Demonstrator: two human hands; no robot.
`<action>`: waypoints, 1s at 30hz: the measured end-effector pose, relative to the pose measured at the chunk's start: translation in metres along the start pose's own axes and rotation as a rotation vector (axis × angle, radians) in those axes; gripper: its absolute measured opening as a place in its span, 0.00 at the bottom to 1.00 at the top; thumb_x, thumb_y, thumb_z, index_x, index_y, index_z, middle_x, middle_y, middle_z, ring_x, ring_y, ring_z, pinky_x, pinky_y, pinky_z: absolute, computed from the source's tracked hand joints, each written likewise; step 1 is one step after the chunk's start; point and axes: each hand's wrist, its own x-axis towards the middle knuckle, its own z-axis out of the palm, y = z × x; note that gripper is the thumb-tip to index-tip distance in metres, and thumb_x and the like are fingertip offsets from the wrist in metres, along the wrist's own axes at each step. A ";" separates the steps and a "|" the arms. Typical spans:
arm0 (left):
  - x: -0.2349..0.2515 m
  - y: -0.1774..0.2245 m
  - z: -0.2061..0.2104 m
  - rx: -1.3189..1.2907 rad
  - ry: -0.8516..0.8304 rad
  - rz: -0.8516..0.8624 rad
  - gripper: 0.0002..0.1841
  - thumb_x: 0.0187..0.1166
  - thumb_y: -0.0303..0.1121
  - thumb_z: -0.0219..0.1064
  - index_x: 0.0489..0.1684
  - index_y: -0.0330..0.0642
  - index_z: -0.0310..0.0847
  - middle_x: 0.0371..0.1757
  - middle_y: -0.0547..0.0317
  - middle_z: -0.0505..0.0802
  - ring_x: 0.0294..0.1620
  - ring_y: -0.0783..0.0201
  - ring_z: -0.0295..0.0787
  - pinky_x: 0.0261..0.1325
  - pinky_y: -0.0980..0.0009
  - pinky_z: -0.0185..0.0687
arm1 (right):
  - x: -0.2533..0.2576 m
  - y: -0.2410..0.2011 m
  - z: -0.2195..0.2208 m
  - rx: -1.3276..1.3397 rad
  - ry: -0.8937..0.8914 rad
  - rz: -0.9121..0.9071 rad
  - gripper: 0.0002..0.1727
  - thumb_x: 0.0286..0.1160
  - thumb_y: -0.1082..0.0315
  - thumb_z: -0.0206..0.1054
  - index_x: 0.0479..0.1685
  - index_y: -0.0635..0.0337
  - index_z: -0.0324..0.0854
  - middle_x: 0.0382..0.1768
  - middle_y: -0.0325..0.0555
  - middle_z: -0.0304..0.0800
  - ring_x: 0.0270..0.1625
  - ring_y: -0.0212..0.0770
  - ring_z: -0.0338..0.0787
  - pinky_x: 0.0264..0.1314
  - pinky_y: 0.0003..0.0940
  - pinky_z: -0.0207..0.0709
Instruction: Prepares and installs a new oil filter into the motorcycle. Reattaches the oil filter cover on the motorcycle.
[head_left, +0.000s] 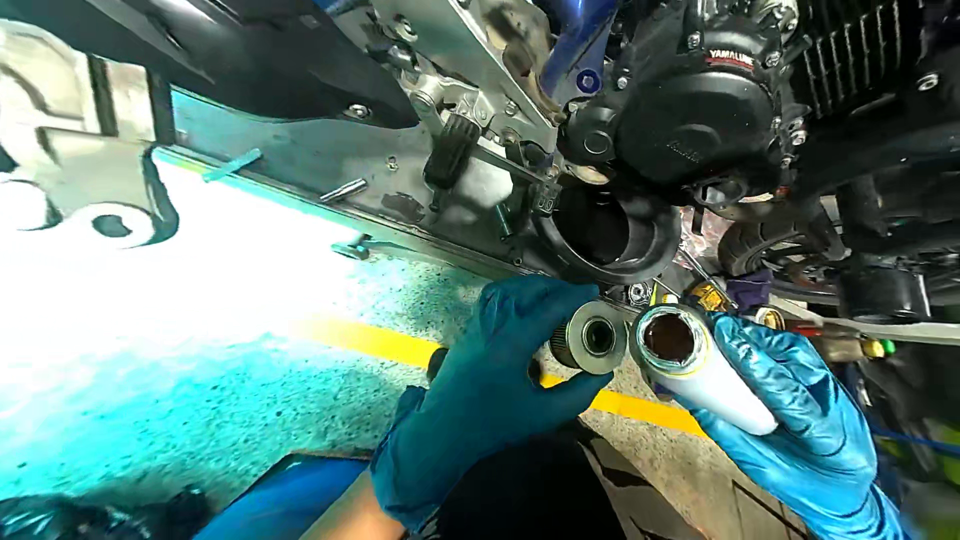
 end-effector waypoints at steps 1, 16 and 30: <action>0.000 -0.002 -0.004 0.000 -0.017 0.007 0.31 0.64 0.56 0.76 0.68 0.53 0.86 0.61 0.64 0.91 0.68 0.64 0.84 0.75 0.54 0.76 | 0.002 -0.006 0.000 -0.014 -0.021 0.007 0.38 0.66 0.56 0.82 0.81 0.34 0.74 0.75 0.39 0.82 0.74 0.38 0.82 0.75 0.36 0.79; -0.001 -0.020 -0.036 0.022 -0.059 0.123 0.31 0.61 0.57 0.76 0.64 0.52 0.88 0.54 0.61 0.92 0.60 0.61 0.86 0.69 0.55 0.77 | 0.012 -0.054 0.002 -0.082 -0.162 0.094 0.38 0.67 0.55 0.80 0.82 0.32 0.73 0.74 0.39 0.82 0.74 0.37 0.82 0.74 0.35 0.80; -0.010 -0.021 -0.031 -0.004 -0.149 0.097 0.30 0.61 0.58 0.75 0.62 0.54 0.89 0.51 0.63 0.91 0.57 0.63 0.86 0.68 0.57 0.76 | 0.006 -0.068 -0.001 -0.111 -0.193 0.124 0.38 0.67 0.55 0.80 0.82 0.31 0.74 0.74 0.39 0.82 0.72 0.36 0.83 0.72 0.33 0.80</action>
